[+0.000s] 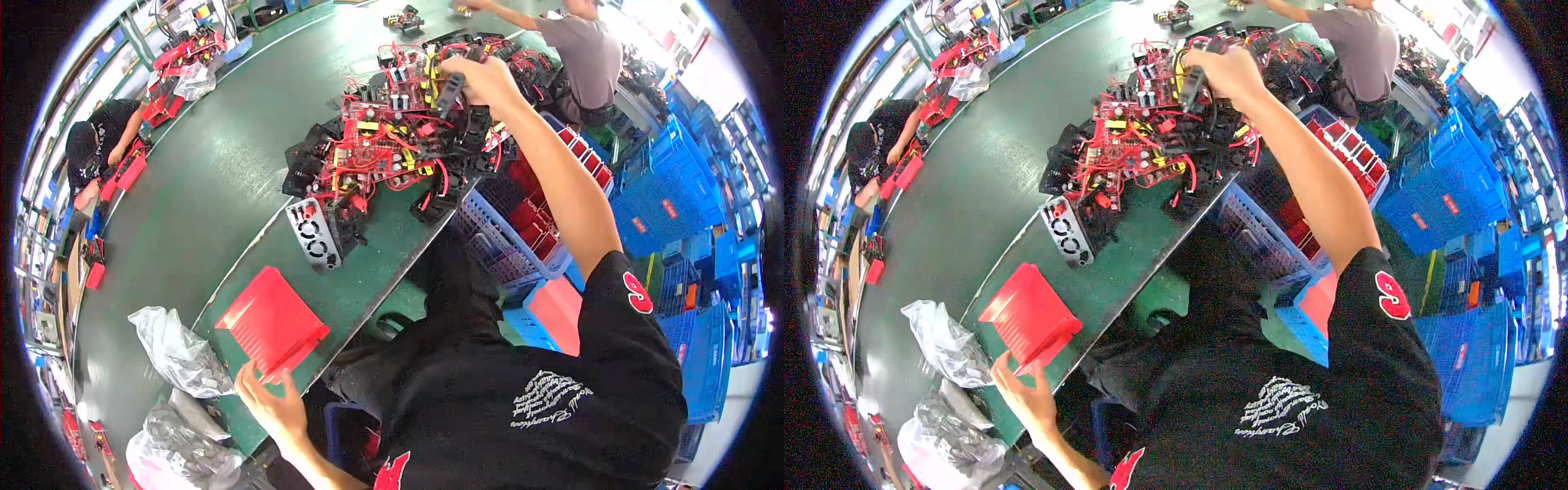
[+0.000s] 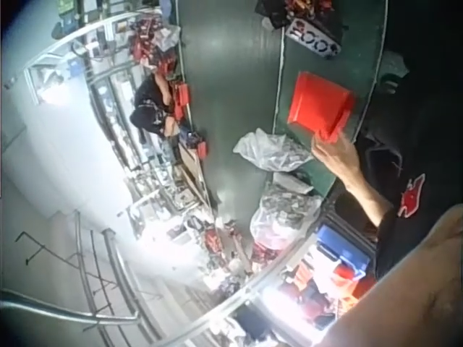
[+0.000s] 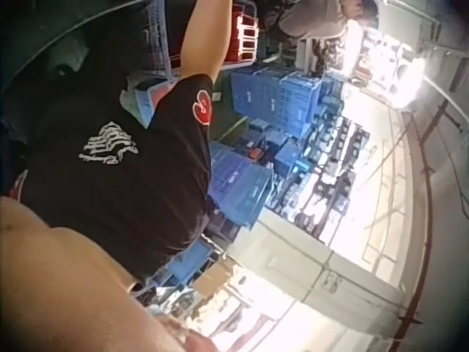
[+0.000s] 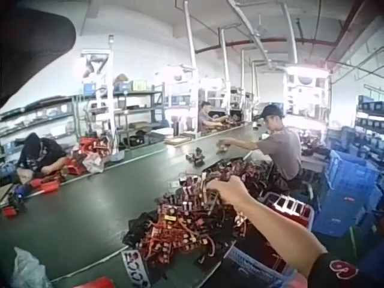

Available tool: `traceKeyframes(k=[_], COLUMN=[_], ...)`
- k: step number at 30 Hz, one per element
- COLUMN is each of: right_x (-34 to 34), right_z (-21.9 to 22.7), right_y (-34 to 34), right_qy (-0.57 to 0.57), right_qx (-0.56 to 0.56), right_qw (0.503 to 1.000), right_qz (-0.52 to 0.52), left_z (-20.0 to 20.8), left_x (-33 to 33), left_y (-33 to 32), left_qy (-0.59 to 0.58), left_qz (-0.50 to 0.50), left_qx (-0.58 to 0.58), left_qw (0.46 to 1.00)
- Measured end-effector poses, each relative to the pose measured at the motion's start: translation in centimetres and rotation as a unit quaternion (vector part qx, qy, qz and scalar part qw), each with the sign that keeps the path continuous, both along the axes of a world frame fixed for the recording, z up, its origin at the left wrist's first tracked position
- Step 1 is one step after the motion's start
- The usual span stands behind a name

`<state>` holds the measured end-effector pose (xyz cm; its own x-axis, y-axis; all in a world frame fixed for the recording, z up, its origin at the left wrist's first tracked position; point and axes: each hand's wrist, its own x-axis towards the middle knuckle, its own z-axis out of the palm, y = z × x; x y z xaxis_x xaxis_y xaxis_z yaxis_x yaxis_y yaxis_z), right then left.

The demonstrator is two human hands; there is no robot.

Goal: Assembling electronic components into red plastic housings at a factory workstation.

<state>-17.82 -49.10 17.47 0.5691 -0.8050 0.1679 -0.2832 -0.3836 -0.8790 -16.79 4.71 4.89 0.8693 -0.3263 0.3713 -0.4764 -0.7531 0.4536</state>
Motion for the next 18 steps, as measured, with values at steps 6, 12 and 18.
traceKeyframes(k=[6, 12, 18], right_x=[1.7, 5.0, 5.2], right_z=[6.4, 13.5, 14.9], right_y=[-1.8, -0.5, -1.1], right_qy=[0.098, 0.326, -0.015], right_qx=[-0.058, -0.339, -0.427], right_qw=[0.993, 0.882, 0.898], right_qz=[0.022, 0.037, 0.105], left_z=[0.2, 0.9, 3.0], left_x=[-1.1, -0.4, -0.8], left_y=[-0.9, -1.8, -5.9], left_qy=[-0.091, -0.078, -0.009], left_qz=[0.048, -0.005, -0.111], left_qx=[-0.048, -0.099, -0.164], left_qw=[0.994, 0.992, 0.98])
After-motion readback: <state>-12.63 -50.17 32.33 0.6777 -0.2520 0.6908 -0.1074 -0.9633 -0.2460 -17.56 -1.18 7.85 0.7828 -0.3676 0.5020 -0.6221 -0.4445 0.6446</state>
